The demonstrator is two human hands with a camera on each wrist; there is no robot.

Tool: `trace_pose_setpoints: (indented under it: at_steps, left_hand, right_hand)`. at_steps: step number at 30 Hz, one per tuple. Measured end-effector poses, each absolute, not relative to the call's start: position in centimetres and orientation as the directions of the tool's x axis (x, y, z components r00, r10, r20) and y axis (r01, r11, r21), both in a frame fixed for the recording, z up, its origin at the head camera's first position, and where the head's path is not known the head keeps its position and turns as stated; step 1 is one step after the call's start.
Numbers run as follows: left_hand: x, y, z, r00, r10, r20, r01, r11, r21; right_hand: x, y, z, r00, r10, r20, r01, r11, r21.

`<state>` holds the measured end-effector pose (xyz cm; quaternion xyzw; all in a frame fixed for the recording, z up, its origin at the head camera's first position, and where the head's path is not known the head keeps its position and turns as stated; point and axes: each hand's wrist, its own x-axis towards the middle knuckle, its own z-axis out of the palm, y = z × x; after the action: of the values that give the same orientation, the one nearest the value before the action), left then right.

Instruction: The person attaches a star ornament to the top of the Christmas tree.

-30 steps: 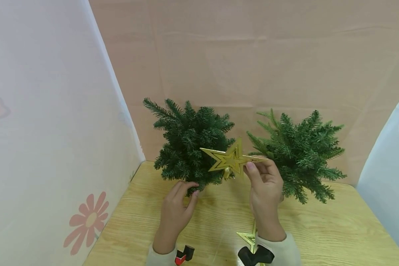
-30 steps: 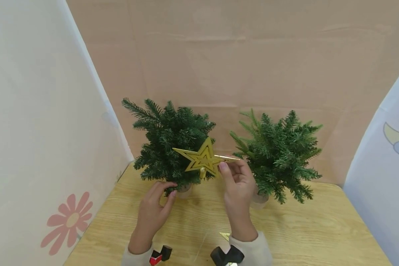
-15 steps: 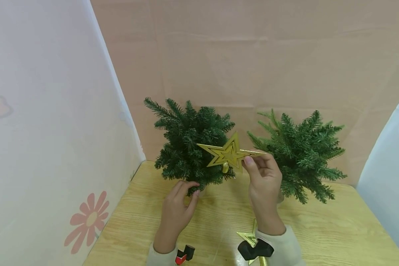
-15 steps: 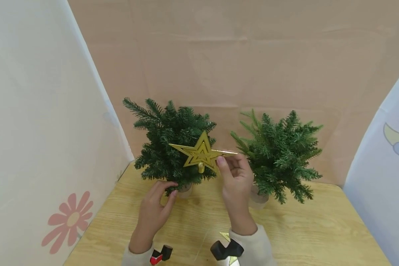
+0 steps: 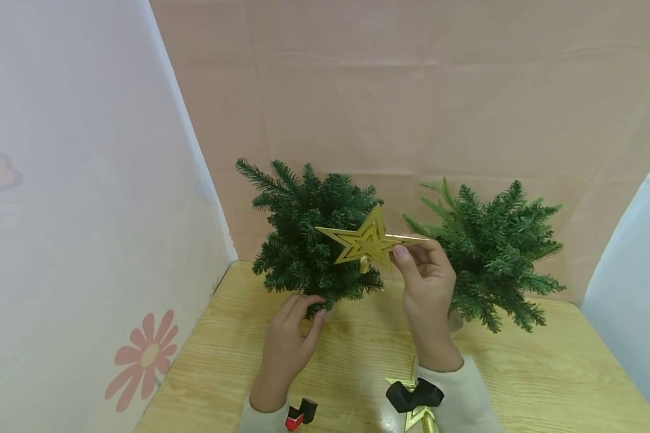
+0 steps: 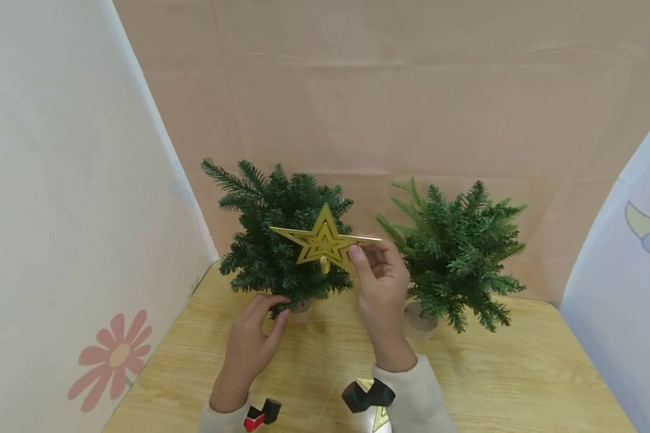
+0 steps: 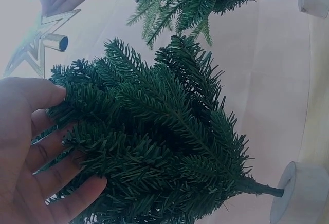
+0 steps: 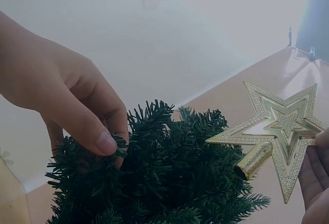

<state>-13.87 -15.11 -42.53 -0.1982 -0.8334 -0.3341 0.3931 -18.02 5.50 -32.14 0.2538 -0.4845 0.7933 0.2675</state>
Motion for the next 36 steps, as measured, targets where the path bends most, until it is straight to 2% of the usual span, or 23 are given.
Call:
trace_pose_setpoints:
  at_steps: [32, 36]
  left_hand:
    - [-13.84, -15.06, -42.64, -0.613, 0.074, 0.787, 0.597, 0.696, 0.4]
    - [-13.81, -15.07, -42.57, -0.619, 0.072, 0.782, 0.597, 0.69, 0.41]
  right_hand:
    - [-18.37, 5.09, -31.4, -0.73, 0.185, 0.658, -0.674, -0.357, -0.647]
    - [-18.51, 5.03, -31.34, -0.729, 0.17, 0.663, -0.668, -0.384, -0.637]
